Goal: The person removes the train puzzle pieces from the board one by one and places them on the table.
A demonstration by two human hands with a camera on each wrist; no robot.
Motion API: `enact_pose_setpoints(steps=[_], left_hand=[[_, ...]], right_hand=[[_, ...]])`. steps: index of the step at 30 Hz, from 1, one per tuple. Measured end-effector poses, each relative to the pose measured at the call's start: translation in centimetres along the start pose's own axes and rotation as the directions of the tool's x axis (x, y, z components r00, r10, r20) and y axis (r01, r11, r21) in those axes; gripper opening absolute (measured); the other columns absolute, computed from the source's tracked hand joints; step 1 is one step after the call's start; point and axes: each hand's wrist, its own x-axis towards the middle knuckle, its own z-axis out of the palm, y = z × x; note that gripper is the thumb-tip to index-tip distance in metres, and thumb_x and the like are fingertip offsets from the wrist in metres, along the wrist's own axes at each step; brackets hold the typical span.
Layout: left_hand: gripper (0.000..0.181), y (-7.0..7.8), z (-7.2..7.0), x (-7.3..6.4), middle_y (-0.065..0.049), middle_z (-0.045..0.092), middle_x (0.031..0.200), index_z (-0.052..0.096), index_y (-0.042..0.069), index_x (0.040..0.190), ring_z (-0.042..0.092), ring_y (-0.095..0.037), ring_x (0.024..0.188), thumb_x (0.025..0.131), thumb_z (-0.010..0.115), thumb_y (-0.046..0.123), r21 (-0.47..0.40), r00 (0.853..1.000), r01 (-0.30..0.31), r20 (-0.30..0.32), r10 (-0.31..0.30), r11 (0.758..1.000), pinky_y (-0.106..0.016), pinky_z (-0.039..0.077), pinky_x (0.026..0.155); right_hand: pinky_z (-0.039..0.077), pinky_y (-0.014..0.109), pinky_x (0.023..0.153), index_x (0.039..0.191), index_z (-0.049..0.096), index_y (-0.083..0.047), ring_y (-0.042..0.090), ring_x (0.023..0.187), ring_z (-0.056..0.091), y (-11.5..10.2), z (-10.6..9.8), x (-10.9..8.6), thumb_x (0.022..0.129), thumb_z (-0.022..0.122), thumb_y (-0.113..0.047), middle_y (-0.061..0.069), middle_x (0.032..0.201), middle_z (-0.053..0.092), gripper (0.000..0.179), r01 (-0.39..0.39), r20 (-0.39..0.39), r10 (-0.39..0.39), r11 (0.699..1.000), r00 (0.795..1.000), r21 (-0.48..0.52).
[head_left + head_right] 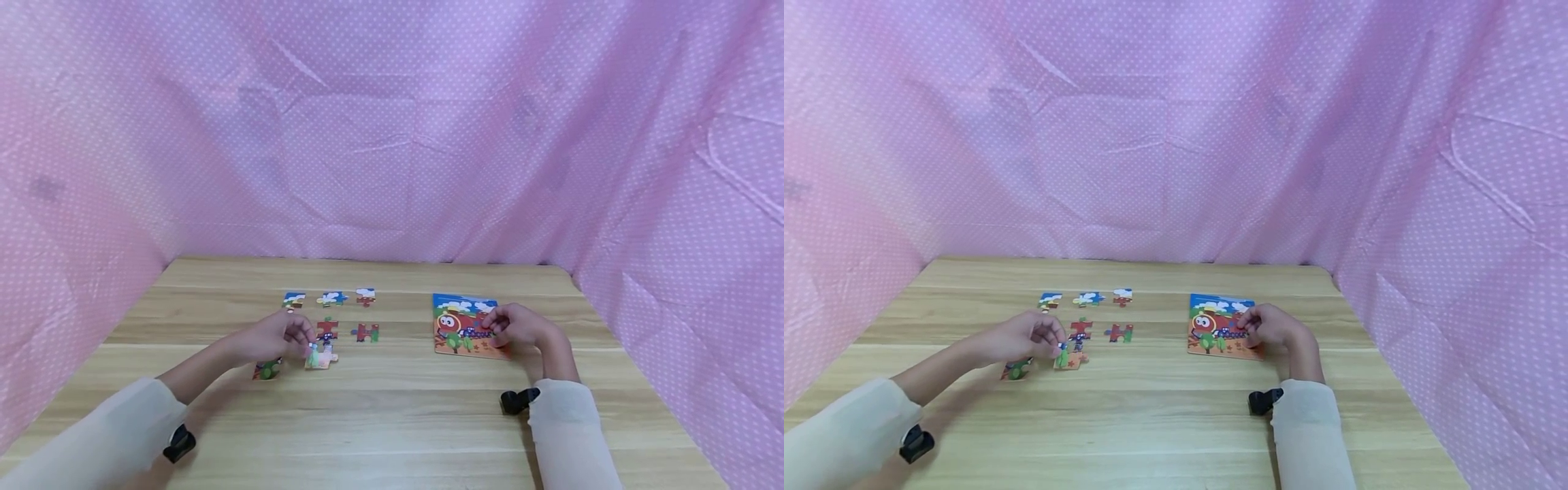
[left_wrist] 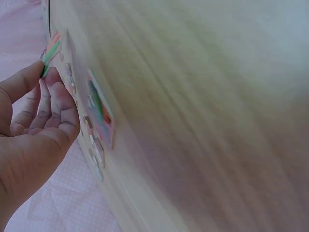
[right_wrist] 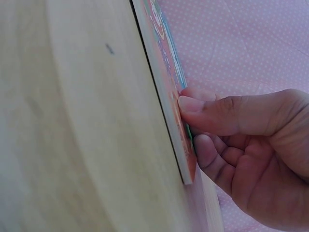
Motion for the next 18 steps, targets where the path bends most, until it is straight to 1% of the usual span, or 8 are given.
enact_pose_setpoints(steps=[3, 6, 10, 14, 18], left_hand=[[0.017, -0.2, 0.2, -0.2, -0.013, 0.065, 0.093, 0.062, -0.002, 0.105, 0.061, -0.024, 0.085, 0.092, 0.073, 0.002, 0.007, 1.000, 0.000, -0.012, 0.000, 1.000, -0.029, 0.054, 0.071], [0.015, -0.3, 0.6, 0.0, -0.012, 0.064, 0.092, 0.062, -0.001, 0.103, 0.061, -0.024, 0.084, 0.092, 0.073, 0.000, 0.035, 1.000, -0.008, -0.022, 0.009, 0.999, -0.027, 0.053, 0.067], [0.013, -0.3, 1.2, 0.3, -0.009, 0.064, 0.090, 0.064, 0.003, 0.099, 0.060, -0.022, 0.082, 0.091, 0.073, 0.000, 0.111, 0.999, 0.005, -0.040, 0.000, 0.994, -0.026, 0.051, 0.063], [0.013, -0.3, 1.6, 0.4, -0.005, 0.064, 0.088, 0.065, 0.006, 0.097, 0.059, -0.020, 0.081, 0.090, 0.074, 0.000, 0.174, 0.998, 0.028, -0.062, -0.018, 0.984, -0.027, 0.052, 0.064], [0.013, -0.3, 1.8, 0.6, -0.004, 0.064, 0.087, 0.066, 0.007, 0.096, 0.058, -0.019, 0.080, 0.090, 0.075, 0.001, 0.197, 0.997, 0.043, -0.075, -0.028, 0.979, -0.027, 0.051, 0.064]], right_hand=[[0.046, 0.034, 0.081, 0.112, 0.067, 0.001, 0.023, 0.090, 0.052, 0.0, 0.0, 0.0, 0.086, 0.079, 0.001, 0.009, 0.098, 0.060, 0.028, -0.004, -0.001, 0.004, 1.000, 1.000, 0.004], [0.047, 0.034, 0.081, 0.111, 0.068, 0.001, 0.022, 0.090, 0.052, 0.0, 0.1, 0.0, 0.086, 0.079, 0.001, 0.009, 0.098, 0.061, 0.028, -0.012, -0.008, 0.012, 1.000, 1.000, 0.008], [0.046, 0.033, 0.080, 0.111, 0.068, 0.001, 0.022, 0.089, 0.052, 0.1, 0.1, -0.1, 0.085, 0.079, 0.001, 0.009, 0.097, 0.061, 0.028, -0.004, -0.007, 0.004, 1.000, 1.000, 0.004], [0.046, 0.032, 0.078, 0.111, 0.067, 0.002, 0.022, 0.089, 0.051, -0.1, 0.1, -0.2, 0.086, 0.079, 0.000, 0.009, 0.096, 0.060, 0.028, 0.005, -0.001, -0.005, 1.000, 1.000, 0.015], [0.046, 0.030, 0.076, 0.111, 0.067, 0.002, 0.022, 0.088, 0.051, -0.1, 0.0, -0.2, 0.086, 0.078, -0.001, 0.009, 0.096, 0.059, 0.028, 0.004, 0.007, -0.005, 1.000, 1.000, 0.012]])
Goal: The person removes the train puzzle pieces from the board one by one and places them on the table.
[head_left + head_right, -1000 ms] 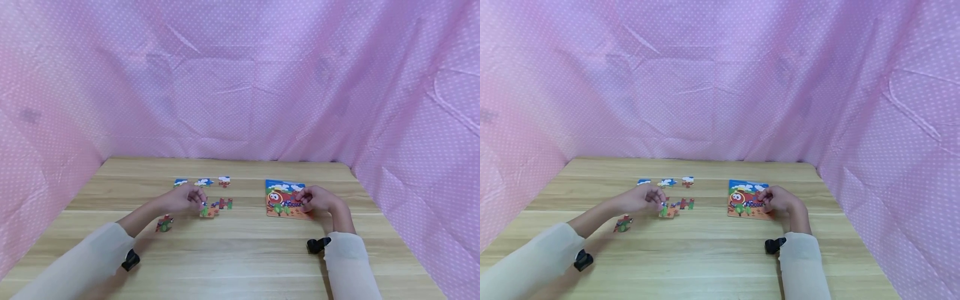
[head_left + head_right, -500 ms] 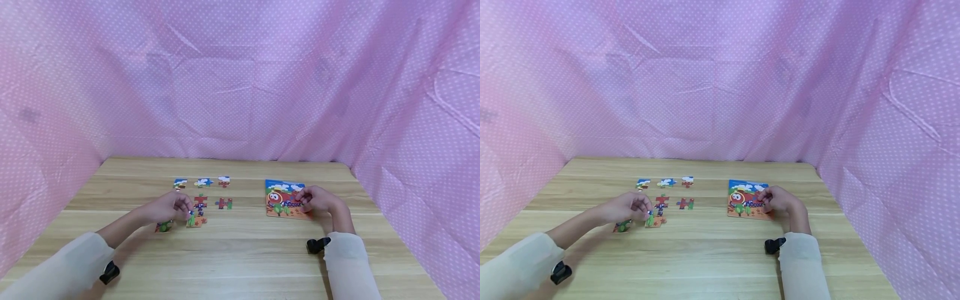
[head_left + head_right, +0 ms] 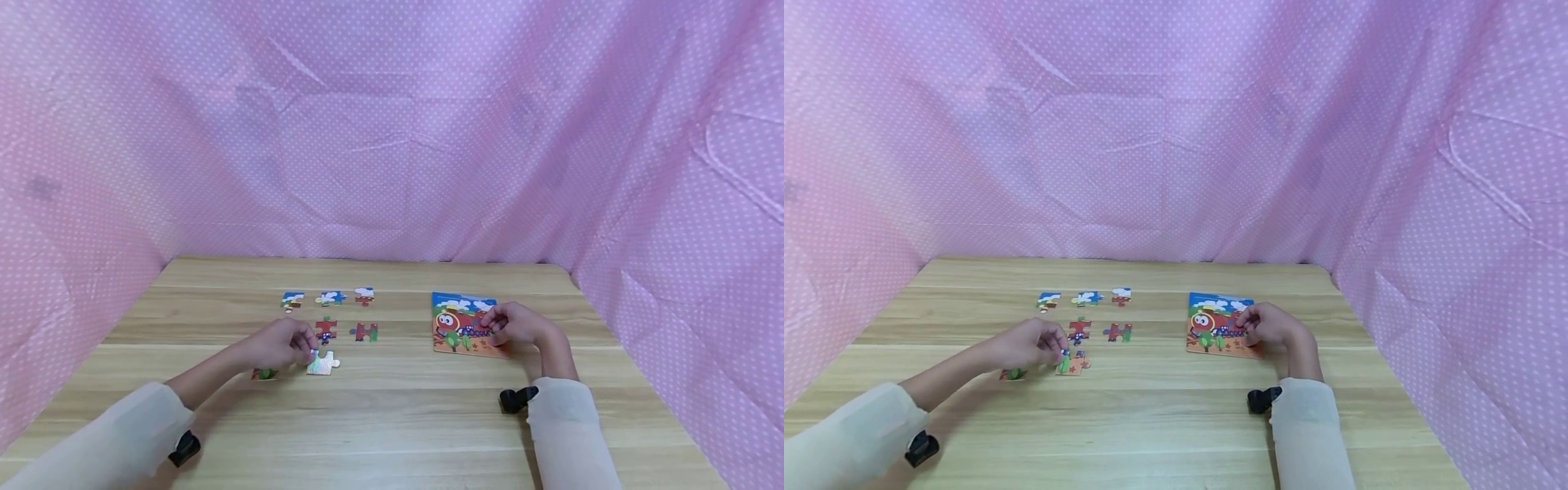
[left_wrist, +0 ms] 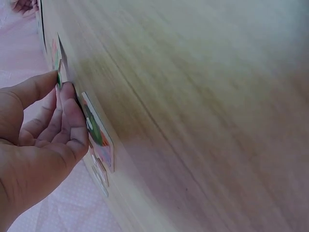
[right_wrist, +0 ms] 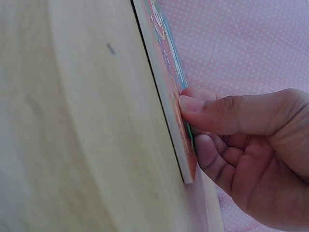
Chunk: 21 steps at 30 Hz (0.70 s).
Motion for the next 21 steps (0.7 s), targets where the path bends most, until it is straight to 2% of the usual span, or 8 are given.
enact_pose_setpoints(steps=[7, 13, 18, 21], left_hand=[[0.012, 0.2, 0.1, -0.1, -0.004, 0.063, 0.085, 0.066, 0.007, 0.094, 0.057, -0.019, 0.077, 0.090, 0.075, 0.000, 0.042, 1.000, 0.007, -0.010, -0.006, 0.999, -0.027, 0.050, 0.062], [0.014, 0.5, 0.2, -0.1, -0.001, 0.061, 0.079, 0.067, 0.009, 0.087, 0.054, -0.016, 0.072, 0.088, 0.074, -0.003, 0.140, 0.999, -0.020, -0.022, 0.023, 0.990, -0.024, 0.047, 0.061], [0.009, 0.7, -0.2, 0.1, 0.000, 0.062, 0.079, 0.068, 0.006, 0.088, 0.054, -0.015, 0.071, 0.089, 0.073, -0.001, 0.154, 0.999, -0.047, 0.002, 0.048, 0.987, -0.024, 0.047, 0.060], [0.006, 1.1, -0.8, 0.6, 0.001, 0.064, 0.082, 0.069, 0.007, 0.090, 0.056, -0.015, 0.074, 0.091, 0.073, 0.002, 0.169, 0.996, -0.080, -0.018, 0.084, 0.982, -0.025, 0.049, 0.063]], right_hand=[[0.046, 0.032, 0.080, 0.112, 0.067, 0.001, 0.022, 0.090, 0.051, -0.1, 0.1, 0.2, 0.087, 0.078, -0.001, 0.008, 0.097, 0.059, 0.026, -0.010, 0.003, 0.010, 1.000, 1.000, -0.007], [0.046, 0.034, 0.079, 0.111, 0.067, 0.001, 0.023, 0.089, 0.051, -0.3, 0.2, 0.2, 0.086, 0.078, 0.000, 0.010, 0.097, 0.059, 0.027, -0.011, -0.008, 0.011, 1.000, 1.000, 0.002], [0.046, 0.032, 0.078, 0.111, 0.067, 0.001, 0.022, 0.088, 0.051, -0.3, 0.1, 0.1, 0.086, 0.078, 0.001, 0.010, 0.096, 0.059, 0.027, -0.018, -0.007, 0.018, 1.000, 1.000, 0.008], [0.047, 0.031, 0.077, 0.111, 0.066, 0.002, 0.022, 0.088, 0.051, -0.2, 0.1, 0.1, 0.086, 0.078, 0.001, 0.009, 0.097, 0.059, 0.027, -0.013, -0.005, 0.013, 1.000, 1.000, 0.010]])
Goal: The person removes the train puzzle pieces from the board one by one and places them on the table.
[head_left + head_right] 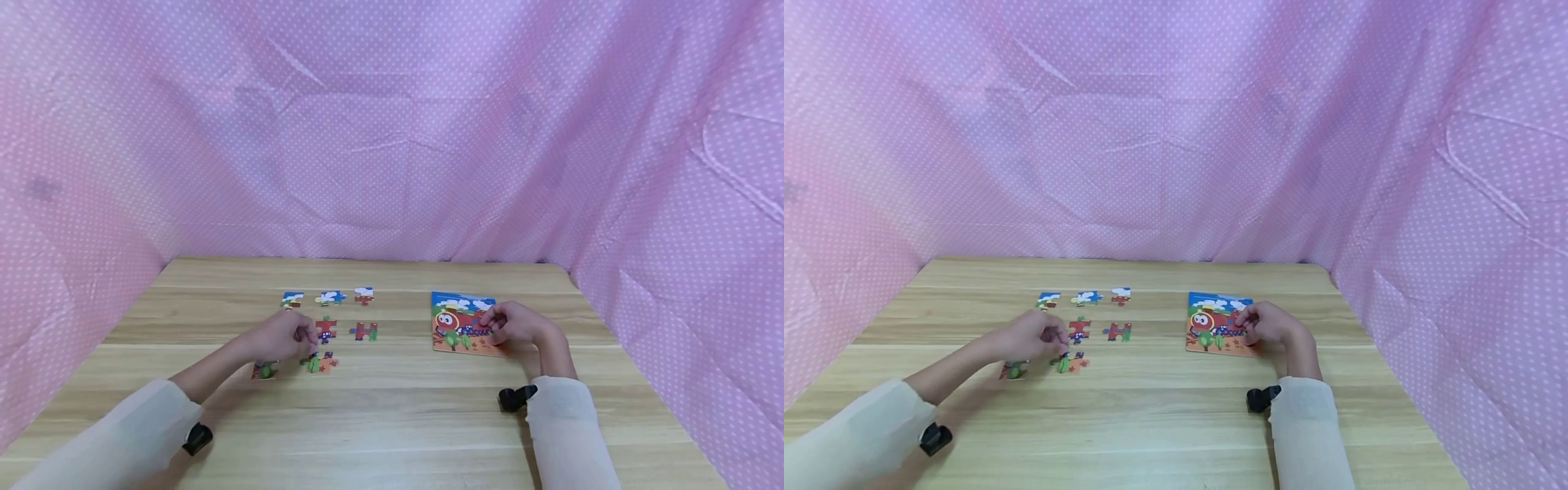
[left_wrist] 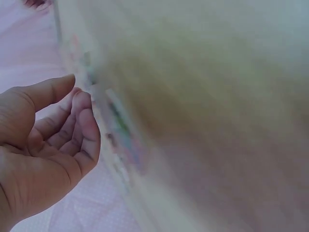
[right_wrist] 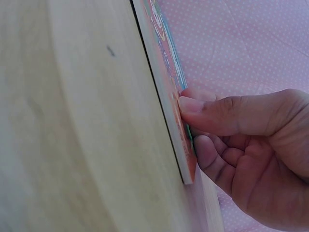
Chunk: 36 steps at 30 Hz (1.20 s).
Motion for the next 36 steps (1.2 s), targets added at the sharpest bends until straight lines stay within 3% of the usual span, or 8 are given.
enact_pose_setpoints(steps=[4, 10, 18, 25, 36], left_hand=[[0.003, 0.7, -0.5, 1.0, 0.002, 0.067, 0.086, 0.070, 0.009, 0.094, 0.061, -0.016, 0.080, 0.094, 0.073, 0.008, 0.000, 0.999, -0.028, -0.033, 0.028, 1.000, -0.028, 0.054, 0.071], [0.004, 2.3, 0.1, 3.0, -0.003, 0.069, 0.088, 0.071, 0.010, 0.097, 0.061, -0.017, 0.079, 0.095, 0.073, 0.013, -0.073, 0.999, -0.052, 0.001, 0.052, 0.996, -0.030, 0.053, 0.070], [0.006, 5.4, 2.1, 6.6, -0.002, 0.071, 0.092, 0.072, 0.009, 0.100, 0.064, -0.015, 0.083, 0.097, 0.071, 0.014, -0.136, 0.985, -0.161, 0.037, 0.167, 0.978, -0.030, 0.055, 0.075], [0.006, 8.4, 3.9, 10.1, 0.005, 0.069, 0.091, 0.071, 0.012, 0.099, 0.064, -0.013, 0.087, 0.095, 0.074, 0.016, -0.110, 0.986, -0.157, 0.038, 0.162, 0.981, -0.030, 0.054, 0.078], [0.002, 11.6, 7.4, 14.4, 0.006, 0.068, 0.089, 0.073, 0.012, 0.097, 0.061, -0.010, 0.084, 0.094, 0.072, 0.013, -0.080, 0.977, -0.200, 0.053, 0.204, 0.977, -0.025, 0.051, 0.075]], right_hand=[[0.047, 0.030, 0.075, 0.111, 0.067, 0.002, 0.022, 0.087, 0.051, 0.1, 0.0, 0.1, 0.086, 0.077, 0.002, 0.009, 0.096, 0.059, 0.027, 0.006, 0.001, -0.006, 1.000, 1.000, -0.007], [0.047, 0.029, 0.073, 0.111, 0.067, 0.002, 0.021, 0.087, 0.051, 0.2, 0.0, 0.2, 0.086, 0.078, 0.002, 0.008, 0.096, 0.059, 0.028, 0.016, 0.004, -0.016, 1.000, 1.000, -0.015], [0.046, 0.032, 0.079, 0.112, 0.068, 0.001, 0.022, 0.089, 0.052, 0.4, -0.1, 0.3, 0.086, 0.079, 0.000, 0.008, 0.097, 0.060, 0.028, 0.012, 0.008, -0.012, 1.000, 1.000, -0.019], [0.046, 0.031, 0.078, 0.113, 0.068, 0.001, 0.022, 0.089, 0.051, 0.3, -0.2, 0.1, 0.086, 0.080, -0.001, 0.009, 0.097, 0.060, 0.029, 0.010, 0.008, -0.010, 1.000, 1.000, -0.018], [0.052, 0.032, 0.079, 0.114, 0.069, 0.002, 0.022, 0.092, 0.060, 0.9, -0.2, 0.2, 0.092, 0.070, 0.003, 0.012, 0.106, 0.068, 0.023, 0.047, -0.024, -0.046, 0.998, 0.999, 0.035]])
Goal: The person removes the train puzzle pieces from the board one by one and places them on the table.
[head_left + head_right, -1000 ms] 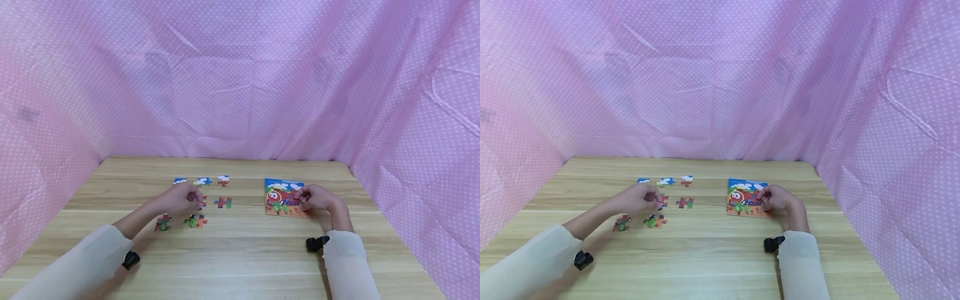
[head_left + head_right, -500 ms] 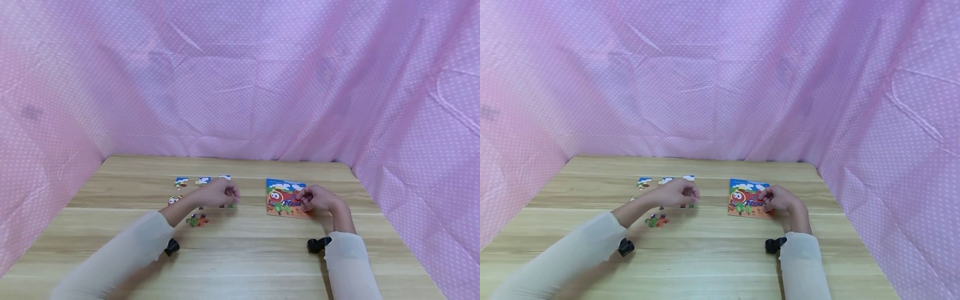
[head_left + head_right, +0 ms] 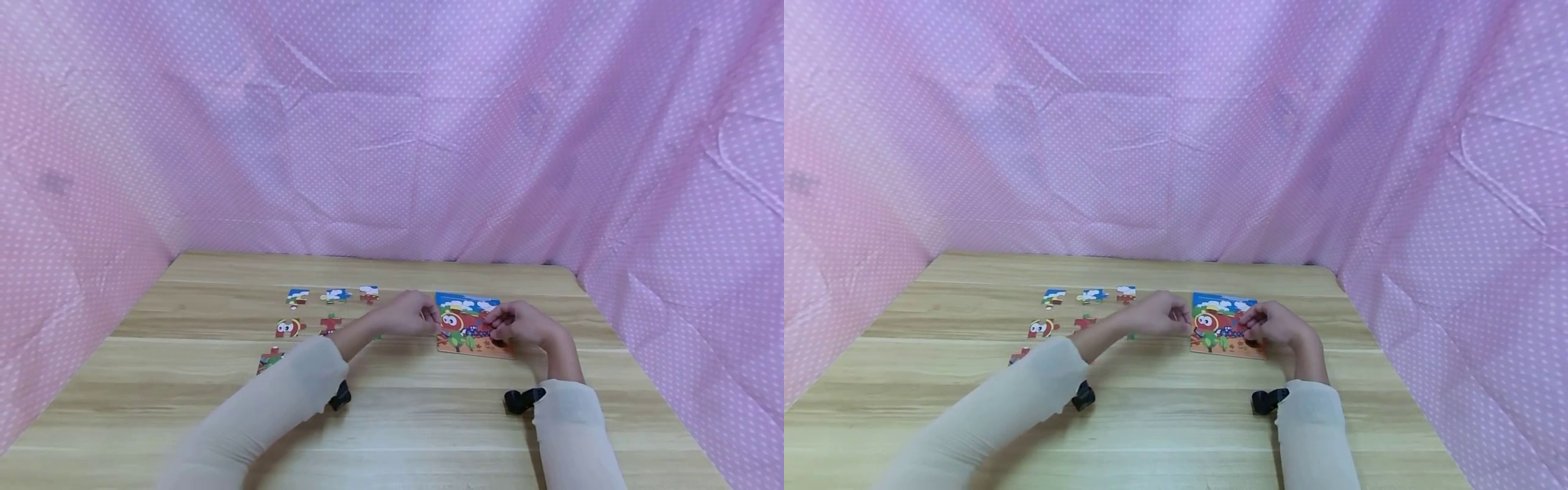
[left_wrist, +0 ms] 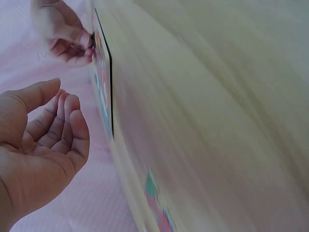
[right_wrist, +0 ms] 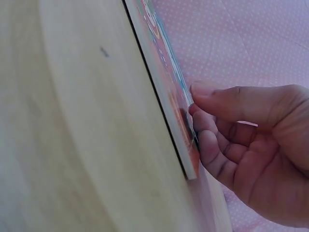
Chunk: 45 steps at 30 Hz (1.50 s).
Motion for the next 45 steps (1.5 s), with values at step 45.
enact_pose_setpoints(steps=[45], left_hand=[[0.037, 4.4, 8.1, 8.5, 0.007, 0.062, 0.091, 0.072, 0.011, 0.109, 0.055, -0.006, 0.084, 0.079, 0.091, 0.023, -0.014, 0.978, 0.203, -0.036, -0.204, 0.979, -0.018, 0.047, 0.077]], right_hand=[[0.056, 0.029, 0.079, 0.135, 0.055, 0.013, 0.022, 0.093, 0.064, 1.2, -1.1, -0.8, 0.090, 0.065, 0.010, 0.019, 0.106, 0.068, 0.046, -0.078, -0.118, 0.078, 0.997, 0.990, 0.004]])
